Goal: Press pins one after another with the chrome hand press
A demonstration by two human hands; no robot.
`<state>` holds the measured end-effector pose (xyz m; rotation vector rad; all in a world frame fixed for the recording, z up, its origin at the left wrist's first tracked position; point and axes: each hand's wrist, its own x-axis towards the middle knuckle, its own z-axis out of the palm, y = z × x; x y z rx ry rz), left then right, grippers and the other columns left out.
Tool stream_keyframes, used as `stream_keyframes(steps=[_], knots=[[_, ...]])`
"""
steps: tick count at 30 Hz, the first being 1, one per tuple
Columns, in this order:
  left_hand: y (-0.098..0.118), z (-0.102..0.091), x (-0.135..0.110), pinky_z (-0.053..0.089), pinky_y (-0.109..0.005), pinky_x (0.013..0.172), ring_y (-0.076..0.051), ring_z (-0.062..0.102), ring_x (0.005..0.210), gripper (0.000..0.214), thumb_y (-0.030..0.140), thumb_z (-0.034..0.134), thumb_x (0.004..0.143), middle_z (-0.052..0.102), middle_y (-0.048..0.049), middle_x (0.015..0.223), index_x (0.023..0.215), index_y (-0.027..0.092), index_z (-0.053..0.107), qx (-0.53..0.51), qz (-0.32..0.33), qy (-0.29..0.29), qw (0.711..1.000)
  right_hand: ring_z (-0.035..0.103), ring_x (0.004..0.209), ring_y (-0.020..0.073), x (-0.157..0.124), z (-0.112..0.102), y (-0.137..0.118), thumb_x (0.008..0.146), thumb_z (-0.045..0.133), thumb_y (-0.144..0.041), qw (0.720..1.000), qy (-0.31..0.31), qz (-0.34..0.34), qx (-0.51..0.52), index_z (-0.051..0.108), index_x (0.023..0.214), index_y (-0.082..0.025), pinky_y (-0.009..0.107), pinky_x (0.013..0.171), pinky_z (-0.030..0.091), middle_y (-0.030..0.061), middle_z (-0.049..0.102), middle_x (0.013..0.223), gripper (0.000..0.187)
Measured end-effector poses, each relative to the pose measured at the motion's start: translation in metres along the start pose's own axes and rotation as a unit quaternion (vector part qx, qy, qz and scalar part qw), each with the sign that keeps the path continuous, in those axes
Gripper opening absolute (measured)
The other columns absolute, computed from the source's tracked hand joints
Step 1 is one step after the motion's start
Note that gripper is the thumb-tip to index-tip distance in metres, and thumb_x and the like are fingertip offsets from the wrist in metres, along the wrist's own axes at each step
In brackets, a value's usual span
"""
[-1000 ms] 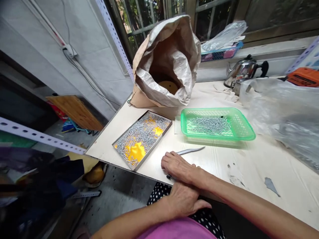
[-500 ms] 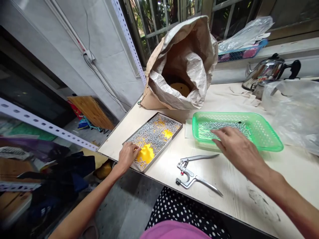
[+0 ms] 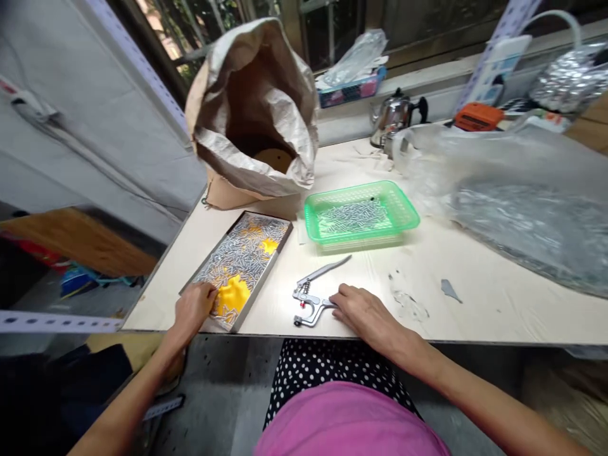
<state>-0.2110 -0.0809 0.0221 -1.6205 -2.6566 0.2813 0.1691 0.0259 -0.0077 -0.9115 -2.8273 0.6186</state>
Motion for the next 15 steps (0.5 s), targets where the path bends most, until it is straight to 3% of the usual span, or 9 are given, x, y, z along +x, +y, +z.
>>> stream_keyframes(steps=[3,5,8,11,15], knots=[[0.015,-0.015,-0.013,0.048,-0.034,0.081,-0.027,0.062,0.095,0.029,0.033,0.045,0.088,0.071,-0.0102,0.094,0.087,0.017,0.069,-0.131,0.032,0.050,0.990,0.058,0.080,0.0188,-0.002,0.001,0.001,0.096,0.046,-0.020,1.000,-0.008,0.012,-0.016,0.064,0.095,-0.017,0.031,0.071,0.043,0.0082,0.061,0.094,0.018],[0.039,-0.025,-0.025,0.049,-0.031,0.077,-0.022,0.064,0.084,0.029,0.042,0.051,0.084,0.072,-0.0065,0.090,0.086,0.019,0.069,-0.284,0.038,0.031,0.958,0.057,0.079,0.0182,-0.002,0.006,0.003,0.096,0.045,-0.017,0.999,-0.005,0.017,-0.027,0.061,0.092,-0.017,0.030,0.070,0.041,0.0075,0.061,0.093,0.017],[0.089,-0.029,-0.040,0.048,-0.027,0.062,-0.018,0.062,0.070,0.031,0.048,0.058,0.076,0.070,-0.0035,0.079,0.082,0.019,0.068,-0.450,0.039,-0.078,0.889,0.054,0.076,0.0179,-0.001,0.017,0.007,0.095,0.044,-0.015,0.998,0.004,0.029,-0.062,0.058,0.088,-0.017,0.030,0.067,0.037,0.0061,0.060,0.091,0.016],[0.130,-0.017,-0.040,0.039,-0.023,0.048,-0.013,0.052,0.055,0.036,0.050,0.062,0.071,0.062,-0.0006,0.066,0.080,0.016,0.067,-0.518,0.036,-0.200,0.831,0.052,0.075,0.0176,-0.002,0.024,0.009,0.094,0.045,-0.014,0.997,0.013,0.026,-0.074,0.057,0.090,-0.018,0.030,0.065,0.034,0.0052,0.059,0.091,0.014],[0.152,0.001,-0.028,0.028,-0.021,0.044,-0.008,0.038,0.045,0.042,0.055,0.067,0.066,0.050,0.0047,0.052,0.072,0.014,0.064,-0.534,0.026,-0.274,0.800,0.053,0.077,0.0178,-0.004,0.024,0.007,0.095,0.045,-0.014,0.997,0.026,0.030,-0.064,0.057,0.091,-0.018,0.030,0.066,0.034,0.0052,0.059,0.093,0.013]])
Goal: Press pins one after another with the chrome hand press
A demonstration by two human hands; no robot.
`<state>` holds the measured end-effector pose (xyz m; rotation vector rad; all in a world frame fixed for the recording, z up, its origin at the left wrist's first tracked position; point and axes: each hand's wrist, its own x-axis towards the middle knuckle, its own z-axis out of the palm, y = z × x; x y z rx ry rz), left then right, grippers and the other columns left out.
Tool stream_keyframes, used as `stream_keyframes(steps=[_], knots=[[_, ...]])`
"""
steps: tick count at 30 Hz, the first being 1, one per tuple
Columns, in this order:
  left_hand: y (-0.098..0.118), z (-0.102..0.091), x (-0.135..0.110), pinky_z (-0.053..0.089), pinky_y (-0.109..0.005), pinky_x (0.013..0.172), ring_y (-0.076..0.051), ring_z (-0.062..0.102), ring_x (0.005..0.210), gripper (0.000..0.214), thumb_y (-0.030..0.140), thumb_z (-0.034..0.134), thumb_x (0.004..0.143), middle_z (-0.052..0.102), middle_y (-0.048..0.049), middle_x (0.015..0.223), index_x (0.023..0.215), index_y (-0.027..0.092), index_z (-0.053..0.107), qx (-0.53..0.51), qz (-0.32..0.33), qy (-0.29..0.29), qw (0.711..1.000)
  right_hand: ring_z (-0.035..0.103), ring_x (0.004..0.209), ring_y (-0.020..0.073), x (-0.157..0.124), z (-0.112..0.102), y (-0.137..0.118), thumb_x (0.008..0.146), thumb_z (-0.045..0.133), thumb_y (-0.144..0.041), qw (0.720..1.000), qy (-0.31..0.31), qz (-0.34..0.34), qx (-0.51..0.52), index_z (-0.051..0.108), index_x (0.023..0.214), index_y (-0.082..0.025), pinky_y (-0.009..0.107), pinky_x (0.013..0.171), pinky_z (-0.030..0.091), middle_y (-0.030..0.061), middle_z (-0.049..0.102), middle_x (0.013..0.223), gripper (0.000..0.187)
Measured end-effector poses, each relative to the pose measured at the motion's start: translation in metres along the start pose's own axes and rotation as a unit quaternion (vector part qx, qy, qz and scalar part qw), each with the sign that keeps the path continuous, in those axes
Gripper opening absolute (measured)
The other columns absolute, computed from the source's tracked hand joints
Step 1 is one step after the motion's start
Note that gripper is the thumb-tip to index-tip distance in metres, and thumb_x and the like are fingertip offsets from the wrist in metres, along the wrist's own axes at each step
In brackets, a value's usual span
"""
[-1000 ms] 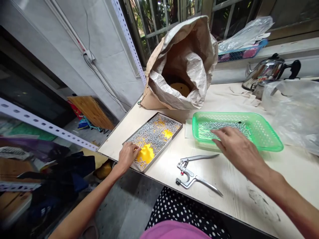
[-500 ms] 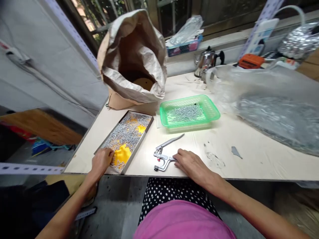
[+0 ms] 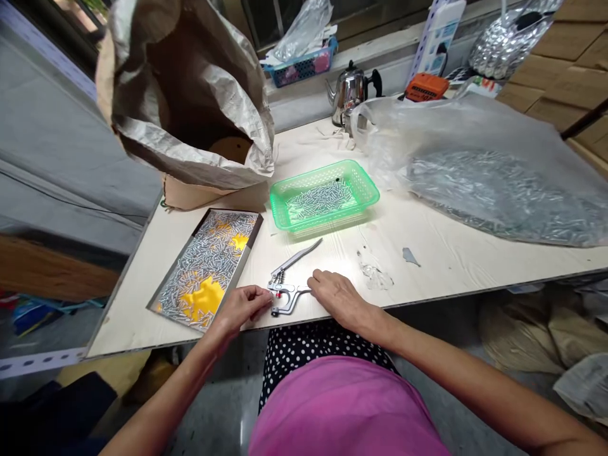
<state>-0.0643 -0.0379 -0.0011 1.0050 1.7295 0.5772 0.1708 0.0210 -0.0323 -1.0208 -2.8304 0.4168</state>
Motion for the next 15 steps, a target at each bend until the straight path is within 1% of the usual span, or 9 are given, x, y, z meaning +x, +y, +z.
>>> stream_keyframes(steps=[3,7,11,15], knots=[[0.002,0.000,0.005,0.023,-0.021,0.044,-0.007,0.034,0.044,0.044,0.059,0.067,0.065,0.046,0.0053,0.047,0.065,0.015,0.063,0.041,-0.013,-0.029,0.999,0.053,0.078,0.0178,-0.001,-0.003,-0.002,0.094,0.045,-0.011,1.000,0.004,0.004,0.002,0.058,0.091,-0.017,0.031,0.066,0.034,0.0054,0.059,0.093,0.014],[0.009,0.001,0.002,0.022,-0.022,0.044,-0.008,0.034,0.043,0.043,0.058,0.064,0.068,0.044,0.0052,0.043,0.059,0.016,0.062,0.103,-0.014,-0.038,0.994,0.052,0.079,0.0178,-0.002,-0.004,-0.001,0.093,0.044,-0.008,1.000,0.012,-0.001,0.013,0.057,0.090,-0.016,0.031,0.067,0.034,0.0060,0.059,0.093,0.016],[0.012,0.002,0.006,0.021,-0.022,0.043,-0.008,0.034,0.041,0.042,0.056,0.064,0.068,0.045,0.0051,0.042,0.059,0.016,0.061,0.136,-0.028,-0.045,0.989,0.051,0.080,0.0181,-0.003,-0.003,-0.001,0.092,0.045,-0.007,1.000,0.023,-0.003,0.019,0.057,0.089,-0.017,0.031,0.067,0.034,0.0060,0.059,0.094,0.016],[0.011,0.000,0.013,0.024,-0.022,0.043,-0.008,0.038,0.040,0.040,0.055,0.067,0.066,0.047,0.0053,0.042,0.059,0.016,0.059,0.156,-0.058,-0.082,0.983,0.050,0.079,0.0183,-0.003,-0.002,-0.002,0.091,0.046,-0.007,0.999,0.037,0.004,0.018,0.057,0.089,-0.017,0.031,0.067,0.034,0.0056,0.059,0.092,0.015]])
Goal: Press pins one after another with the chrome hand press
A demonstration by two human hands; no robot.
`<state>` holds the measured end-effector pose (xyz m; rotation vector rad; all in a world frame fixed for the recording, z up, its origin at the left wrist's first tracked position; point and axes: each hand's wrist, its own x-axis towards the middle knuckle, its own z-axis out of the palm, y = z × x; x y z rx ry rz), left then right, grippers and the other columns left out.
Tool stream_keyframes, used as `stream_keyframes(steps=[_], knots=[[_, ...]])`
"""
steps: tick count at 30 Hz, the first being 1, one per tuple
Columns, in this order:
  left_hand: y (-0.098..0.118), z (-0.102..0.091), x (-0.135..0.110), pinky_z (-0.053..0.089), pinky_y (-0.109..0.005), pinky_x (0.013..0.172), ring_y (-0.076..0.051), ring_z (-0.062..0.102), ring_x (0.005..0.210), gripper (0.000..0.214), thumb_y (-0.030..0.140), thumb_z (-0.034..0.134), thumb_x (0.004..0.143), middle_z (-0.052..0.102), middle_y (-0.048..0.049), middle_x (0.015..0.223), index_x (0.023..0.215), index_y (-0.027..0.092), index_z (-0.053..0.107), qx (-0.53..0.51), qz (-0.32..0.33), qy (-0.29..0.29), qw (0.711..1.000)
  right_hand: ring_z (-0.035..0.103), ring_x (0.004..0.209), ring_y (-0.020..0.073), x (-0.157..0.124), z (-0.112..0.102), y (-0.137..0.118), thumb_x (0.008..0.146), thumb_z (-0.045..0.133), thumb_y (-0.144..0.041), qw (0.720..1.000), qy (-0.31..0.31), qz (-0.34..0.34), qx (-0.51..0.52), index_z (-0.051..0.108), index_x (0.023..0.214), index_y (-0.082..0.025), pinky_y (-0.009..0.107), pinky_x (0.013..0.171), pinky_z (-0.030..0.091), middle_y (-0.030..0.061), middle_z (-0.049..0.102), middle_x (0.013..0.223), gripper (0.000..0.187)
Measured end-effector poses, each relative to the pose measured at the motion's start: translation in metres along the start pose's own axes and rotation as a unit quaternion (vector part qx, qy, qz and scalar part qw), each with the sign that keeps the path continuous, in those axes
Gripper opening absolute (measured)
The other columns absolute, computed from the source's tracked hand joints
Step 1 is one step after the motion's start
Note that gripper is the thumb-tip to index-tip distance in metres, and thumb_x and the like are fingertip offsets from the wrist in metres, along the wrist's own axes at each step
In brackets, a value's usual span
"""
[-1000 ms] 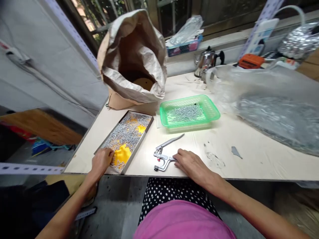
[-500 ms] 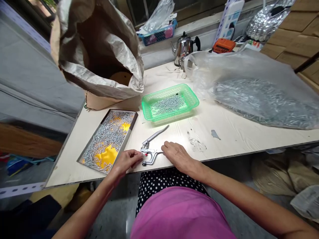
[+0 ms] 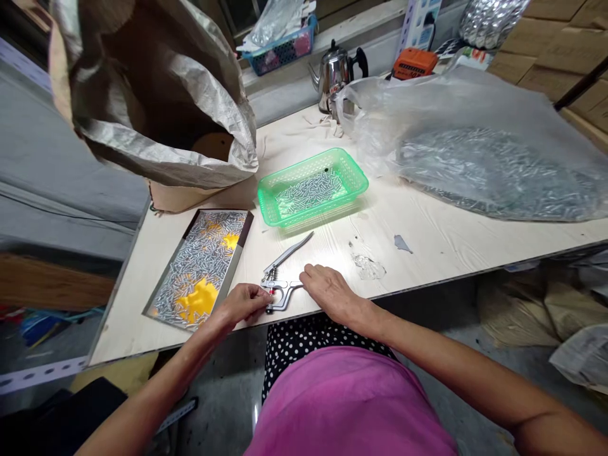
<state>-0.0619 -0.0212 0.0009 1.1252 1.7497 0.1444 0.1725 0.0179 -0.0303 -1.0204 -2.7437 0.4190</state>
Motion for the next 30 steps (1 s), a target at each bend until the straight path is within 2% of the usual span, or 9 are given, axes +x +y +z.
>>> stream_keyframes(steps=[5,8,10,12,14,17,21,25,30], knots=[[0.002,-0.002,0.002,0.027,-0.021,0.041,-0.007,0.041,0.038,0.042,0.056,0.070,0.061,0.048,0.0053,0.043,0.056,0.018,0.051,-0.060,-0.026,-0.073,0.995,0.051,0.079,0.0181,-0.001,-0.002,-0.003,0.092,0.046,-0.007,1.000,0.000,0.001,0.009,0.058,0.090,-0.016,0.031,0.068,0.036,0.0060,0.059,0.092,0.015],[0.004,-0.001,0.000,0.030,-0.020,0.040,-0.008,0.046,0.039,0.043,0.055,0.073,0.058,0.050,0.0051,0.045,0.058,0.017,0.053,-0.071,-0.056,-0.086,0.992,0.053,0.081,0.0186,-0.003,-0.008,-0.001,0.094,0.048,-0.014,0.999,-0.019,0.001,0.029,0.059,0.091,-0.016,0.031,0.070,0.040,0.0069,0.060,0.095,0.011],[0.003,-0.001,-0.002,0.032,-0.019,0.040,-0.008,0.048,0.040,0.043,0.054,0.074,0.057,0.051,0.0053,0.046,0.059,0.017,0.053,-0.075,-0.068,-0.085,0.991,0.055,0.092,0.0214,-0.001,-0.014,0.003,0.092,0.056,-0.024,0.999,-0.016,-0.012,0.047,0.060,0.101,-0.016,0.034,0.077,0.044,0.0105,0.060,0.108,0.012],[0.002,0.001,-0.004,0.033,-0.019,0.039,-0.007,0.048,0.039,0.043,0.054,0.076,0.057,0.052,0.0056,0.046,0.059,0.017,0.053,-0.082,-0.071,-0.085,0.991,0.050,0.114,0.0289,0.003,-0.020,0.010,0.084,0.069,-0.036,0.998,-0.006,-0.030,0.047,0.055,0.121,-0.016,0.042,0.090,0.043,0.0170,0.051,0.133,0.044],[-0.001,0.003,-0.006,0.034,-0.019,0.039,-0.007,0.048,0.039,0.042,0.052,0.076,0.059,0.052,0.0056,0.047,0.059,0.016,0.054,-0.089,-0.069,-0.084,0.990,0.035,0.133,0.0375,0.010,-0.023,0.018,0.074,0.078,-0.045,0.999,-0.015,-0.043,0.031,0.041,0.139,-0.015,0.052,0.103,0.036,0.0218,0.035,0.149,0.081],[-0.004,0.006,-0.008,0.037,-0.019,0.039,-0.006,0.048,0.038,0.039,0.049,0.076,0.062,0.053,0.0054,0.048,0.061,0.016,0.055,-0.101,-0.067,-0.072,0.990,0.021,0.141,0.0418,0.021,-0.022,0.026,0.067,0.080,-0.052,0.996,-0.067,-0.057,0.014,0.031,0.147,-0.014,0.061,0.109,0.025,0.0241,0.027,0.154,0.101],[-0.006,0.008,-0.010,0.037,-0.018,0.039,-0.006,0.047,0.038,0.036,0.045,0.076,0.066,0.054,0.0055,0.049,0.063,0.015,0.056,-0.116,-0.064,-0.060,0.989,0.021,0.142,0.0427,0.032,-0.018,0.034,0.067,0.077,-0.058,0.994,-0.079,-0.076,0.002,0.028,0.149,-0.012,0.065,0.111,0.017,0.0250,0.032,0.152,0.106],[-0.006,0.008,-0.010,0.037,-0.018,0.039,-0.006,0.048,0.037,0.034,0.043,0.076,0.067,0.054,0.0058,0.049,0.063,0.015,0.056,-0.122,-0.065,-0.058,0.989,0.017,0.142,0.0444,0.039,-0.021,0.042,0.062,0.074,-0.069,0.991,-0.108,-0.077,0.010,0.028,0.148,-0.007,0.063,0.111,0.021,0.0282,0.025,0.153,0.115],[-0.005,0.008,-0.011,0.036,-0.018,0.038,-0.006,0.048,0.036,0.035,0.043,0.076,0.067,0.053,0.0059,0.047,0.061,0.015,0.055,-0.119,-0.065,-0.058,0.989,0.040,0.127,0.0398,0.045,-0.031,0.041,0.066,0.075,-0.060,0.991,-0.103,-0.084,-0.006,0.039,0.141,-0.008,0.057,0.104,0.033,0.0241,0.045,0.140,0.098]])
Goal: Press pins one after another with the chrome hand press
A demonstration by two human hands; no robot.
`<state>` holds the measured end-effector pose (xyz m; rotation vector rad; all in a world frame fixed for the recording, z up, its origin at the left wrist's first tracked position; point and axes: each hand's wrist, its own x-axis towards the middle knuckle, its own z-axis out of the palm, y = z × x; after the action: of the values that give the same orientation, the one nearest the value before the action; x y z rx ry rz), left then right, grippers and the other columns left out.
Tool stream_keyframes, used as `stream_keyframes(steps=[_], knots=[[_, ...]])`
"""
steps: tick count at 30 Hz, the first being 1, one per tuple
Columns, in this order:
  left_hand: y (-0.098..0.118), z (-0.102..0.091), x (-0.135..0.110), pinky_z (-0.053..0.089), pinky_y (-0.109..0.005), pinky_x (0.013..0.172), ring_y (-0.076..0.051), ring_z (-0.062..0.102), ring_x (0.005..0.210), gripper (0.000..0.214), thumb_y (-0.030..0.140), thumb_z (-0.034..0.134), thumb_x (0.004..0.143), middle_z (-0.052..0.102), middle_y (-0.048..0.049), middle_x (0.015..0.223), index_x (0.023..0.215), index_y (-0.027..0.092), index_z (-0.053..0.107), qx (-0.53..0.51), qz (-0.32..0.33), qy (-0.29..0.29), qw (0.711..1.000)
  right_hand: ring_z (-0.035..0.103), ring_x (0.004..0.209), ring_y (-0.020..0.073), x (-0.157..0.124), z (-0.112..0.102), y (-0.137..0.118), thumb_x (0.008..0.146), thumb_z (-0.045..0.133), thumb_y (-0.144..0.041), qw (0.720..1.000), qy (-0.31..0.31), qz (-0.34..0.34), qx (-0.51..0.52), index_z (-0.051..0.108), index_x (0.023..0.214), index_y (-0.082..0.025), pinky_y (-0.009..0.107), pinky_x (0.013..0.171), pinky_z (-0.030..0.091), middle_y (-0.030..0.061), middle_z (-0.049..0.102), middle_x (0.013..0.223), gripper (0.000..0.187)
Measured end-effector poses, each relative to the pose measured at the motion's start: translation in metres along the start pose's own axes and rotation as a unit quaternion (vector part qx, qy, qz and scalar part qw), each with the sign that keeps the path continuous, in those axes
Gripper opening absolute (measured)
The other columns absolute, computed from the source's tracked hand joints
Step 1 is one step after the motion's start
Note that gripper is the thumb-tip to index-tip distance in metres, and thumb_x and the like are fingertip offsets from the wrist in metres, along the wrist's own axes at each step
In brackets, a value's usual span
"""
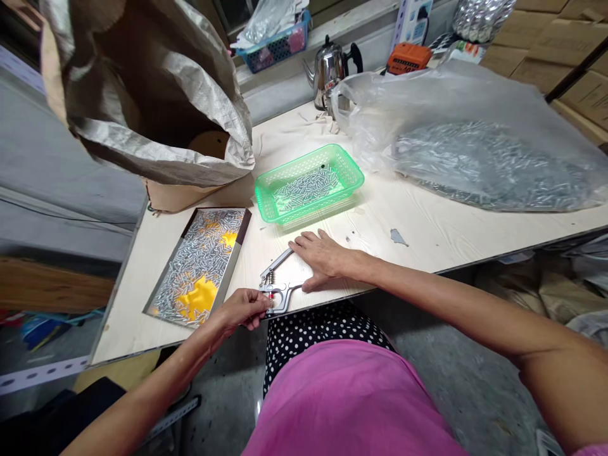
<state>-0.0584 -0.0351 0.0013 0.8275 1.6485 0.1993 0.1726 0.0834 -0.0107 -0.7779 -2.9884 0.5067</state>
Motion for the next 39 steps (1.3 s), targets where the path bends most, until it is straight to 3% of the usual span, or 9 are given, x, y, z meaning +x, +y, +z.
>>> stream_keyframes(steps=[3,8,12,16,19,21,26,31,39], knots=[[-0.001,0.001,-0.001,0.036,-0.018,0.038,-0.006,0.046,0.036,0.036,0.043,0.075,0.069,0.051,0.0059,0.045,0.060,0.016,0.054,-0.003,-0.002,0.000,1.000,0.048,0.115,0.0360,-0.002,-0.003,-0.006,0.069,0.074,-0.055,1.000,0.009,0.004,-0.013,0.044,0.137,-0.009,0.053,0.098,0.037,0.0209,0.054,0.129,0.087],[0.000,0.004,-0.003,0.037,-0.019,0.041,-0.007,0.047,0.038,0.032,0.041,0.071,0.075,0.051,0.0059,0.049,0.065,0.016,0.054,-0.006,-0.001,0.013,1.000,0.047,0.113,0.0329,-0.012,0.003,-0.014,0.081,0.068,-0.046,0.999,0.034,0.001,-0.005,0.039,0.141,-0.012,0.054,0.101,0.030,0.0171,0.056,0.125,0.076],[0.000,0.007,-0.015,0.042,-0.024,0.050,-0.013,0.054,0.048,0.027,0.037,0.058,0.087,0.054,0.0023,0.053,0.070,0.016,0.058,0.151,0.026,0.091,0.984,0.049,0.111,0.0311,-0.016,0.009,-0.018,0.085,0.067,-0.040,0.999,0.033,0.002,0.001,0.040,0.141,-0.014,0.055,0.104,0.025,0.0151,0.059,0.120,0.068],[0.003,0.017,-0.025,0.048,-0.032,0.073,-0.022,0.063,0.085,0.023,0.037,0.053,0.092,0.066,-0.0070,0.089,0.089,0.018,0.065,0.358,0.226,0.248,0.871,0.051,0.109,0.0295,-0.016,0.008,-0.025,0.085,0.067,-0.033,0.999,0.031,0.005,-0.001,0.040,0.141,-0.012,0.055,0.105,0.024,0.0151,0.062,0.116,0.065],[0.014,0.028,-0.013,0.047,-0.041,0.092,-0.027,0.053,0.113,0.034,0.038,0.059,0.090,0.060,-0.0117,0.122,0.118,0.019,0.058,0.410,0.380,0.244,0.793,0.052,0.107,0.0296,-0.017,0.008,-0.030,0.084,0.068,-0.033,0.999,0.042,0.017,0.007,0.040,0.140,-0.008,0.050,0.102,0.031,0.0176,0.062,0.115,0.068],[0.023,0.032,0.003,0.044,-0.046,0.100,-0.029,0.046,0.124,0.053,0.039,0.063,0.087,0.052,-0.0140,0.137,0.134,0.019,0.046,0.422,0.436,0.213,0.766,0.052,0.107,0.0299,-0.019,0.010,-0.030,0.085,0.067,-0.036,0.998,0.052,0.028,0.020,0.038,0.141,-0.005,0.047,0.097,0.037,0.0195,0.061,0.116,0.070],[0.038,0.030,0.030,0.044,-0.045,0.099,-0.028,0.050,0.114,0.069,0.038,0.068,0.083,0.051,-0.0143,0.137,0.141,0.016,0.036,0.464,0.444,0.127,0.756,0.048,0.115,0.0326,-0.035,0.011,-0.024,0.077,0.073,-0.036,0.997,0.064,0.042,0.033,0.036,0.141,-0.006,0.048,0.097,0.040,0.0226,0.052,0.129,0.080],[0.047,0.031,0.029,0.045,-0.045,0.094,-0.030,0.047,0.110,0.073,0.044,0.071,0.080,0.053,-0.0153,0.129,0.137,0.011,0.041,0.496,0.426,0.126,0.746,0.048,0.107,0.0295,-0.042,0.002,-0.023,0.077,0.074,-0.033,0.997,0.047,0.052,0.037,0.049,0.128,-0.011,0.045,0.092,0.044,0.0167,0.055,0.118,0.061],[0.053,0.037,0.039,0.045,-0.039,0.082,-0.025,0.049,0.095,0.028,0.041,0.061,0.089,0.059,-0.0076,0.100,0.103,0.017,0.059,0.470,0.427,0.140,0.760,0.053,0.095,0.0249,-0.023,0.004,-0.014,0.085,0.068,-0.030,0.997,0.013,0.082,-0.008,0.065,0.101,-0.013,0.036,0.079,0.040,0.0117,0.060,0.100,0.024]])
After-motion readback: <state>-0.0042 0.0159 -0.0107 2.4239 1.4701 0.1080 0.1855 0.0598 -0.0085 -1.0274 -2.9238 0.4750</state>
